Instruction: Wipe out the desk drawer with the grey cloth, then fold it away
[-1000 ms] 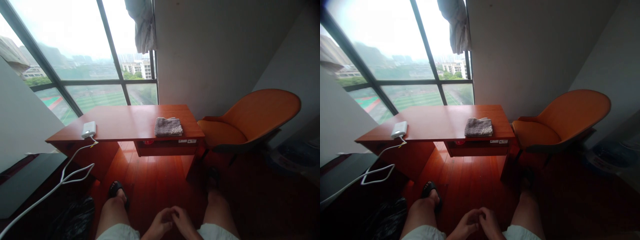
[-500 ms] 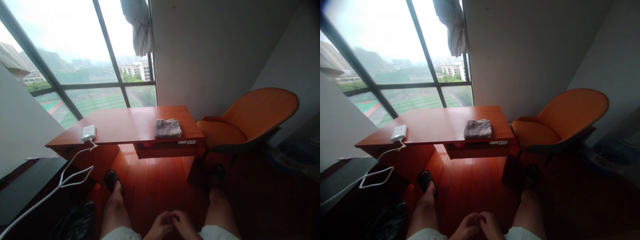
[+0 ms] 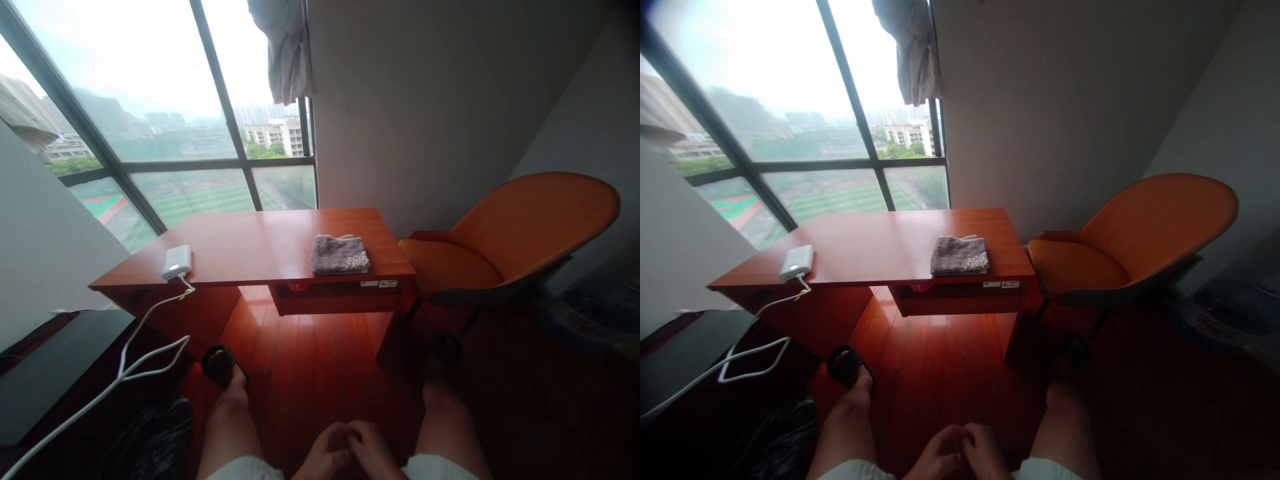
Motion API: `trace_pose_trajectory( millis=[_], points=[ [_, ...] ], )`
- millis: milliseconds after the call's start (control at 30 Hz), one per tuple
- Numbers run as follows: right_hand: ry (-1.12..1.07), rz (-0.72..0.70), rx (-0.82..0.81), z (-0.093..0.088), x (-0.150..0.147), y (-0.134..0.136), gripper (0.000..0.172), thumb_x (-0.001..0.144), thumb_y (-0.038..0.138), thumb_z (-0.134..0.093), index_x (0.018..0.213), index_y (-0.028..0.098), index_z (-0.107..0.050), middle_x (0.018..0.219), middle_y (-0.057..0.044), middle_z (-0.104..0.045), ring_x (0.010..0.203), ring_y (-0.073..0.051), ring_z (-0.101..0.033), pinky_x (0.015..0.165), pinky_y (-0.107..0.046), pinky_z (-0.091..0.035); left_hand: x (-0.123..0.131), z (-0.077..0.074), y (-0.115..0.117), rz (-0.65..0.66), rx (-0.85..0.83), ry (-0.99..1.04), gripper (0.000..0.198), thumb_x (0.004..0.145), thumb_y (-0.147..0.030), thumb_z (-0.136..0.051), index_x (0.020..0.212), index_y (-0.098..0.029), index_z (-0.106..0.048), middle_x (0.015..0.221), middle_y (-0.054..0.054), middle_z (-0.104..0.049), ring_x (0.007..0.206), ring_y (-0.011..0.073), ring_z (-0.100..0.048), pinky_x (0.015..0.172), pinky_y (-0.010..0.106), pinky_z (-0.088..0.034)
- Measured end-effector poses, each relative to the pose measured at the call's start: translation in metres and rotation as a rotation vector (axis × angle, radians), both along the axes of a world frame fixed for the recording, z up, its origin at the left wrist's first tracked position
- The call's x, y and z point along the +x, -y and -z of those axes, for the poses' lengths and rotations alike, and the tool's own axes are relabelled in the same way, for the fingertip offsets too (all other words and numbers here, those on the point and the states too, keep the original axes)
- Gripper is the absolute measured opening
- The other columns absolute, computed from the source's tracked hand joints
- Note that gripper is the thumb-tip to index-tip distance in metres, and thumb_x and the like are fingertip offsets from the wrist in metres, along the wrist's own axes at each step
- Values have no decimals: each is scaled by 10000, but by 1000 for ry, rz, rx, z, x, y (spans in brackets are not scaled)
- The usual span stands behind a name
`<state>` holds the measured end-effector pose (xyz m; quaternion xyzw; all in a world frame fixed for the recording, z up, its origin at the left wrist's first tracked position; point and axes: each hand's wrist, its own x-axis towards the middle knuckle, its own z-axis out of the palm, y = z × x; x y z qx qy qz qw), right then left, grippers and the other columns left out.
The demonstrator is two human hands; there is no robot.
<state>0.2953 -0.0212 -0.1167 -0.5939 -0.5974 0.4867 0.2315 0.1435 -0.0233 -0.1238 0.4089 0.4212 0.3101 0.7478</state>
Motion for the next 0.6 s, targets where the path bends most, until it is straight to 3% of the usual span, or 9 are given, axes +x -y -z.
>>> trace_pose_trajectory(
  millis=[600],
  points=[
    [98, -40, -18, 5, -7, -2, 273, 750, 143, -450, 818, 192, -710, 848, -56, -735, 811, -168, -654, 714, -239, -419, -8, 4, 0, 66, 75, -65, 320, 634, -267, -710, 934, -179, -637, 899, 25, -630, 894, 217, -569, 830, 353, -412]
  ],
)
